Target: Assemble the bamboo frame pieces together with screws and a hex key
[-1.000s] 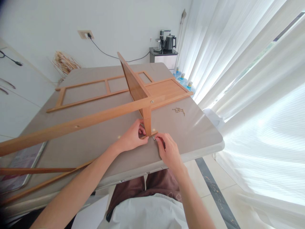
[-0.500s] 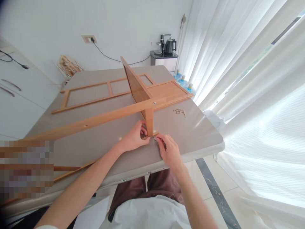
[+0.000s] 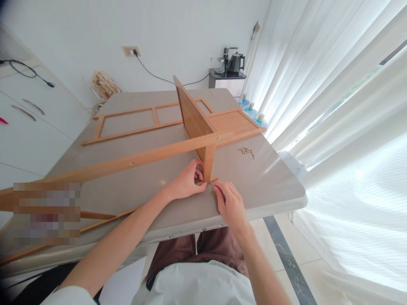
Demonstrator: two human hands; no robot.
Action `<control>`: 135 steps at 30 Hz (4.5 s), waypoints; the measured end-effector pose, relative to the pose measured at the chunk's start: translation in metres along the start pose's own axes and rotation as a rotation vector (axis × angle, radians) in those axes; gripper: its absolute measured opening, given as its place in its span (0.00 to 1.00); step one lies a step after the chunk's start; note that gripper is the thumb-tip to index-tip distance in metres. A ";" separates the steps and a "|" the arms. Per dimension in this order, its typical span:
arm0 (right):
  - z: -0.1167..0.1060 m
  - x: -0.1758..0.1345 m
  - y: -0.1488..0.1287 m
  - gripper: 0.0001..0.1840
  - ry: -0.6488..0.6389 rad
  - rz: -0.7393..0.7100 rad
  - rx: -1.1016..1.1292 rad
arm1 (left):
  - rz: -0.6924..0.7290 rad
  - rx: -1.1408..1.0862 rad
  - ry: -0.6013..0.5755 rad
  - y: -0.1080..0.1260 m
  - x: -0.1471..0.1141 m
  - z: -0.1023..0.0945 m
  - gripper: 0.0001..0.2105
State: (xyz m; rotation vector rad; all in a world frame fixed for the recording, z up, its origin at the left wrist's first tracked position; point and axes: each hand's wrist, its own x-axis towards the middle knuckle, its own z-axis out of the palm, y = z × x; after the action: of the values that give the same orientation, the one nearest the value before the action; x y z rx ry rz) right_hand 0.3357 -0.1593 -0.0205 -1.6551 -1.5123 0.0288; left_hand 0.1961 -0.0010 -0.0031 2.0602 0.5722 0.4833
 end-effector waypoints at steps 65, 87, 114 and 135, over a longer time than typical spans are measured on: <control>-0.036 0.018 0.032 0.14 -0.287 -0.044 -0.204 | 0.004 -0.017 -0.005 0.003 -0.001 -0.002 0.23; -0.040 0.028 0.025 0.12 -0.379 -0.041 -0.141 | 0.030 -0.019 -0.006 0.000 0.000 -0.001 0.22; -0.039 0.011 0.015 0.13 -0.174 0.363 0.143 | 0.004 0.004 -0.015 0.000 -0.001 -0.001 0.23; -0.018 0.014 0.006 0.12 -0.243 0.346 0.124 | 0.019 -0.021 -0.011 0.001 -0.001 -0.003 0.21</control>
State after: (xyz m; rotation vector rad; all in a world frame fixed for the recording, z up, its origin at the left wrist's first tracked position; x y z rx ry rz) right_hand 0.3536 -0.1572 -0.0056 -1.8419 -1.3476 0.5169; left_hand 0.1939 -0.0007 -0.0006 2.0490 0.5391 0.4868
